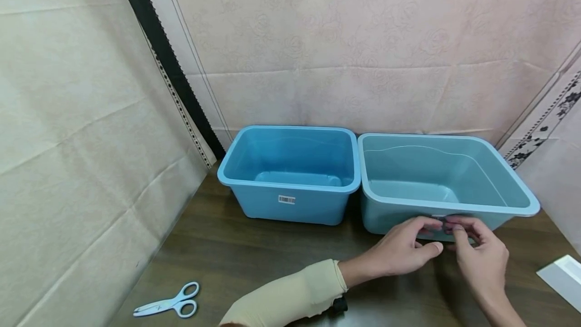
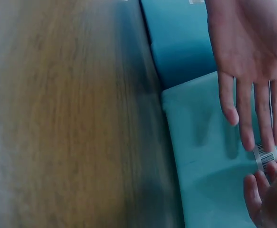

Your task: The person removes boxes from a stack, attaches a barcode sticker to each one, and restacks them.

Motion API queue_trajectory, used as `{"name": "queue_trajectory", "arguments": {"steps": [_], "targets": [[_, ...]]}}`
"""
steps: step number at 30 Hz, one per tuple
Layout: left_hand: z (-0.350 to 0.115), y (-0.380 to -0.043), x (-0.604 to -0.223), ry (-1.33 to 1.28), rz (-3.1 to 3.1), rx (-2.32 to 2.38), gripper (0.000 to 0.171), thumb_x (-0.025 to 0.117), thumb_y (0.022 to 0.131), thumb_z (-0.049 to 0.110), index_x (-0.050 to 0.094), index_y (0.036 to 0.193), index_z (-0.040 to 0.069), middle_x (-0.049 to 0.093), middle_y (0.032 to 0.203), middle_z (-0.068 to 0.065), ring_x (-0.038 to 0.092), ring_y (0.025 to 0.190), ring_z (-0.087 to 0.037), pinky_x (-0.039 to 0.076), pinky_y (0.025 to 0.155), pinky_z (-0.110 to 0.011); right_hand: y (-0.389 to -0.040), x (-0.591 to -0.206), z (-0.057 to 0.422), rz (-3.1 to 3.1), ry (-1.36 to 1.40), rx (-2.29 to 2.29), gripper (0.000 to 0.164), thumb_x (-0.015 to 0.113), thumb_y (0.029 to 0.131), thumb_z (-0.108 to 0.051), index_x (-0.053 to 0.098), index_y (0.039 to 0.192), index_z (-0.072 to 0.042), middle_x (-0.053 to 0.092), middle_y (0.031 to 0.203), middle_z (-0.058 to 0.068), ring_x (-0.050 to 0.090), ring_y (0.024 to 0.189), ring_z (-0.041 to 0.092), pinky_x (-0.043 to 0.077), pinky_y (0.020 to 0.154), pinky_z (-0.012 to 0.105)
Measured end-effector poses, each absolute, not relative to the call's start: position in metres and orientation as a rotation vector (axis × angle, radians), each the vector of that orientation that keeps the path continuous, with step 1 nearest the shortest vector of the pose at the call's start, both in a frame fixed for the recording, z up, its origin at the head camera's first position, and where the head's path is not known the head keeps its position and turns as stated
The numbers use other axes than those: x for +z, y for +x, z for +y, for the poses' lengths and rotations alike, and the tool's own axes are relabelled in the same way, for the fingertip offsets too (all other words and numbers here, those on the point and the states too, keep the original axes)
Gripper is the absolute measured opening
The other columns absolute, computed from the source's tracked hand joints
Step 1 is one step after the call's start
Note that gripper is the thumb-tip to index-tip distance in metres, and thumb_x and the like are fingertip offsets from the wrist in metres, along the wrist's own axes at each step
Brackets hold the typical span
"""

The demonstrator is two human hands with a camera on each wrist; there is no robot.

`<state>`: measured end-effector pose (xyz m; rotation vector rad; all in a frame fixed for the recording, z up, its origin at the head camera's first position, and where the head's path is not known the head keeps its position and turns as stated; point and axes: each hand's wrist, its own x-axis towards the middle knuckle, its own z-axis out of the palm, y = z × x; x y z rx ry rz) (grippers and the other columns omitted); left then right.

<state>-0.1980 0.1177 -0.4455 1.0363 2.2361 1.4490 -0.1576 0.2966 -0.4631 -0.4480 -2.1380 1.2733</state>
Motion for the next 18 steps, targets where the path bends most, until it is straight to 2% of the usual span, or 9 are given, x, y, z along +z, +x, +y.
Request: {"name": "queue_trajectory", "arguments": {"steps": [3, 5, 8, 13, 18], "targets": [[0.124, -0.203, -0.444, 0.957, 2.236, 1.447, 0.042, 0.058, 0.108, 0.036, 0.055, 0.15, 0.031, 0.058, 0.149, 0.021, 0.06, 0.128, 0.008, 0.053, 0.092, -0.011, -0.159, -0.464, 0.299, -2.179, -0.42, 1.322, 0.031, 0.047, 0.106, -0.009, 0.077, 0.112, -0.004, 0.071, 0.086, -0.025, 0.07, 0.078, -0.007, 0.058, 0.059, 0.019], [0.125, -0.204, -0.446, 0.889, 2.226, 1.448, 0.042, 0.059, 0.107, 0.038, 0.058, 0.149, 0.032, 0.062, 0.146, 0.021, 0.064, 0.122, 0.009, 0.053, 0.089, -0.012, -0.159, -0.467, 0.301, -2.203, -0.434, 1.34, 0.034, 0.043, 0.106, -0.007, 0.077, 0.112, -0.003, 0.071, 0.087, -0.026, 0.07, 0.077, -0.007, 0.059, 0.059, 0.021], [0.123, -0.204, -0.448, 0.829, 2.182, 1.466, 0.042, 0.061, 0.106, 0.04, 0.06, 0.148, 0.032, 0.064, 0.144, 0.022, 0.066, 0.117, 0.01, 0.054, 0.087, -0.013, -0.158, -0.469, 0.303, -2.21, -0.465, 1.353, 0.034, 0.043, 0.106, -0.007, 0.076, 0.113, -0.001, 0.071, 0.086, -0.028, 0.071, 0.076, -0.009, 0.059, 0.058, 0.022], [0.12, -0.207, -0.441, 0.89, 2.108, 1.538, 0.042, 0.059, 0.108, 0.039, 0.059, 0.15, 0.03, 0.06, 0.148, 0.024, 0.064, 0.121, 0.01, 0.053, 0.091, -0.012, -0.159, -0.464, 0.306, -2.122, -0.459, 1.376, 0.033, 0.045, 0.106, -0.006, 0.076, 0.111, -0.001, 0.074, 0.086, -0.024, 0.073, 0.077, -0.005, 0.059, 0.058, 0.02], [0.118, -0.209, -0.437, 0.891, 2.123, 1.516, 0.041, 0.058, 0.109, 0.039, 0.059, 0.149, 0.032, 0.061, 0.146, 0.024, 0.064, 0.12, 0.01, 0.054, 0.091, -0.013, -0.161, -0.466, 0.303, -2.138, -0.443, 1.406, 0.033, 0.046, 0.107, -0.008, 0.077, 0.113, 0.002, 0.073, 0.087, -0.026, 0.073, 0.075, -0.005, 0.059, 0.057, 0.02]]}}
